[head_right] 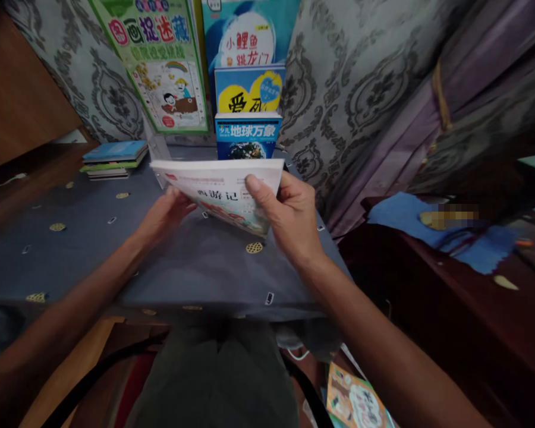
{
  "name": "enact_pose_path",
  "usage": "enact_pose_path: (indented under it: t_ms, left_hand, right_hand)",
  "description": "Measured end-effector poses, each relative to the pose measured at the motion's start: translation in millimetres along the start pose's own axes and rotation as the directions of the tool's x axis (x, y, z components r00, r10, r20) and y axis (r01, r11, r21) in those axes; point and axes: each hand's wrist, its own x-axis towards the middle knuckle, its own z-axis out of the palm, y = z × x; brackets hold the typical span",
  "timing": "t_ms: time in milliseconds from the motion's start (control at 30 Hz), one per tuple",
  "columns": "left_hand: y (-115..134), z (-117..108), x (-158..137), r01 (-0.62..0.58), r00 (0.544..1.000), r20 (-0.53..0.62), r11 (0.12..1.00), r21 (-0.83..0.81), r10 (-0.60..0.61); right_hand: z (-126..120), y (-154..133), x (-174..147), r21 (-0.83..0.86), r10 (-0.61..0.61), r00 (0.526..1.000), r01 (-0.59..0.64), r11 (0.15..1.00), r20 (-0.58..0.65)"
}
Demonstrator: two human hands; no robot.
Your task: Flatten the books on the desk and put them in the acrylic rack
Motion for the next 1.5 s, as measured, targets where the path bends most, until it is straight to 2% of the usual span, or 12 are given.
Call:
enact_pose_path:
  t_ms: [200,400,500,633,767,900,1000,1133,1233,1300,1400,1500]
  left_hand:
    - [-19,27,34,0.022,0.991,-0.126,0.986,-0.165,-0.043]
    - [-21,42,46,-0.022,0.979,-0.200,0.950,-0.312,-0.043]
    - [-17,48,39,-0.029,0.975,-0.212,0.922,-0.386,-0.059]
    - [-14,45,23,0.107,0.964,-0.178,0.904,-0.414,-0.195]
    - [-22,25,10,0.211,0.958,-0.129,0.932,-0.296,-0.258]
    - [-30,1,2,0.252,0.960,-0.153,0.962,0.108,-0.234]
    - [-24,-10,-3,0.253,0.967,-0.107,0.875,0.412,-0.229]
    - [-8,-16,0,0.193,0.966,-0.022,0.664,0.722,-0.258]
    - [0,-18,9,0.112,0.969,0.007,0.468,0.877,-0.245]
    - [2,-18,17,0.048,0.983,0.014,0.334,0.941,-0.181]
    - [0,-12,26,-0.057,0.995,0.071,0.208,0.977,-0.063]
    - [-7,-4,32,-0.138,0.988,0.148,0.177,0.974,-0.043]
  right_hand:
    - [-11,26,37,0.050,-0.012,1.000,0.013,0.999,-0.016]
    - [-16,53,27,0.045,-0.051,0.998,0.050,0.998,0.022]
    - [-13,58,25,0.146,0.055,0.998,-0.059,0.987,0.034]
    - [-4,59,26,0.277,0.309,0.946,-0.325,0.904,0.099]
    - [7,75,14,0.289,0.420,0.900,-0.436,0.852,0.118]
    - [15,100,-4,0.229,0.526,0.834,-0.552,0.802,0.167]
    - [16,111,-6,0.160,0.562,0.797,-0.598,0.785,0.220]
    - [11,115,3,0.017,0.547,0.802,-0.567,0.824,0.240]
    - [2,111,13,-0.178,0.520,0.797,-0.489,0.854,0.308]
    - [-8,105,19,-0.370,0.497,0.793,-0.370,0.852,0.352]
    - [-20,93,26,-0.684,0.436,0.855,-0.141,0.715,0.279]
    - [-17,80,26,-0.836,0.314,0.921,0.022,0.548,0.230]
